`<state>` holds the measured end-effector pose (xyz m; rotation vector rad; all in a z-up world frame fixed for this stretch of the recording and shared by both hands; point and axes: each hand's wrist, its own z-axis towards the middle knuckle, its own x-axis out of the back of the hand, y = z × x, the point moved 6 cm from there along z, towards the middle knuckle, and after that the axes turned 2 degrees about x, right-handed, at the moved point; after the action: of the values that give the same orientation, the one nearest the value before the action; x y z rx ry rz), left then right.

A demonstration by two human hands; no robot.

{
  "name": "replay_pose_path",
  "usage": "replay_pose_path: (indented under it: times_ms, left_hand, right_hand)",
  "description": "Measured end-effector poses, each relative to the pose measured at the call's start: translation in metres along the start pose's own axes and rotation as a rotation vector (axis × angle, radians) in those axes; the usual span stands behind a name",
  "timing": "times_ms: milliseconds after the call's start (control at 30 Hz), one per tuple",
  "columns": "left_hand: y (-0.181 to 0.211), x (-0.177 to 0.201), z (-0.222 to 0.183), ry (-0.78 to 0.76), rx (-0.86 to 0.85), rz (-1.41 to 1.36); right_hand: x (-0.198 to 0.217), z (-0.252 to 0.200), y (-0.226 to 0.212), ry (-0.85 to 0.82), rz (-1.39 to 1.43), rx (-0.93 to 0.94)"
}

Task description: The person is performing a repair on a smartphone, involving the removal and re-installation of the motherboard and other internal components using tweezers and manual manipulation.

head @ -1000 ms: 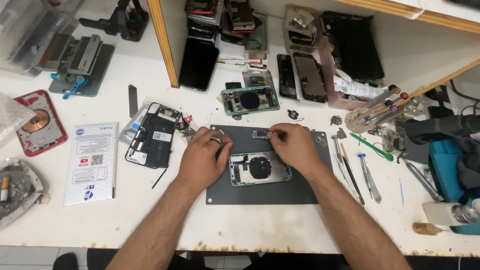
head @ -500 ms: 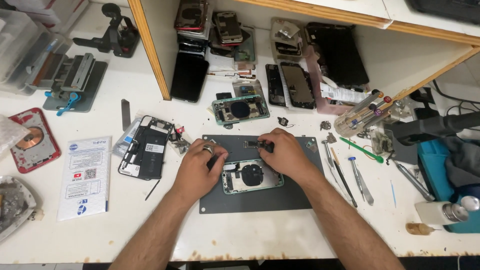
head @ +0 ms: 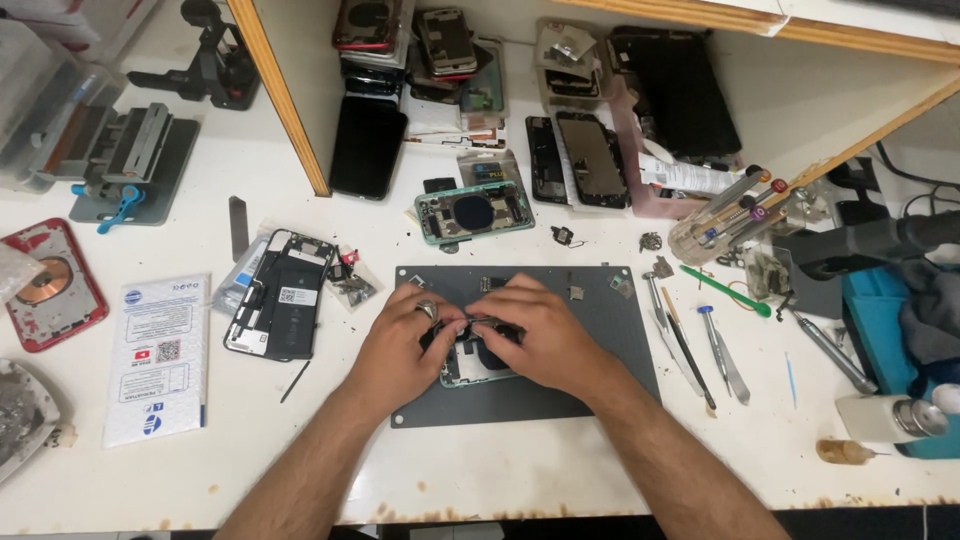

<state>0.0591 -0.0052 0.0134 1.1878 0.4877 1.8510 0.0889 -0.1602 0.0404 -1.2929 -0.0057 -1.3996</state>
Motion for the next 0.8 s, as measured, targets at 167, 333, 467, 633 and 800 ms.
replay_pose_path:
  times_ms: [167, 333, 467, 633, 800]
  left_hand:
    - [0.0, 0.0, 0.001, 0.029, -0.015, -0.014]
    - [-0.001, 0.003, 0.001, 0.044, -0.013, 0.003]
    - [0.0, 0.01, 0.0, 0.078, 0.019, -0.03]
    - [-0.007, 0.026, -0.004, 0.148, 0.073, -0.078]
    - [0.006, 0.042, -0.027, -0.041, 0.235, 0.173]
  right_hand:
    - [-0.003, -0.001, 0.013, 0.049, 0.034, 0.015]
    - [0.022, -0.005, 0.042, 0.12, -0.001, -0.05]
    - [0.04, -0.014, 0.077, 0.249, -0.121, -0.251]
    - [0.033, -0.01, 0.087, 0.266, -0.159, -0.291]
    - [0.021, 0.003, 0.08, 0.188, -0.209, -0.282]
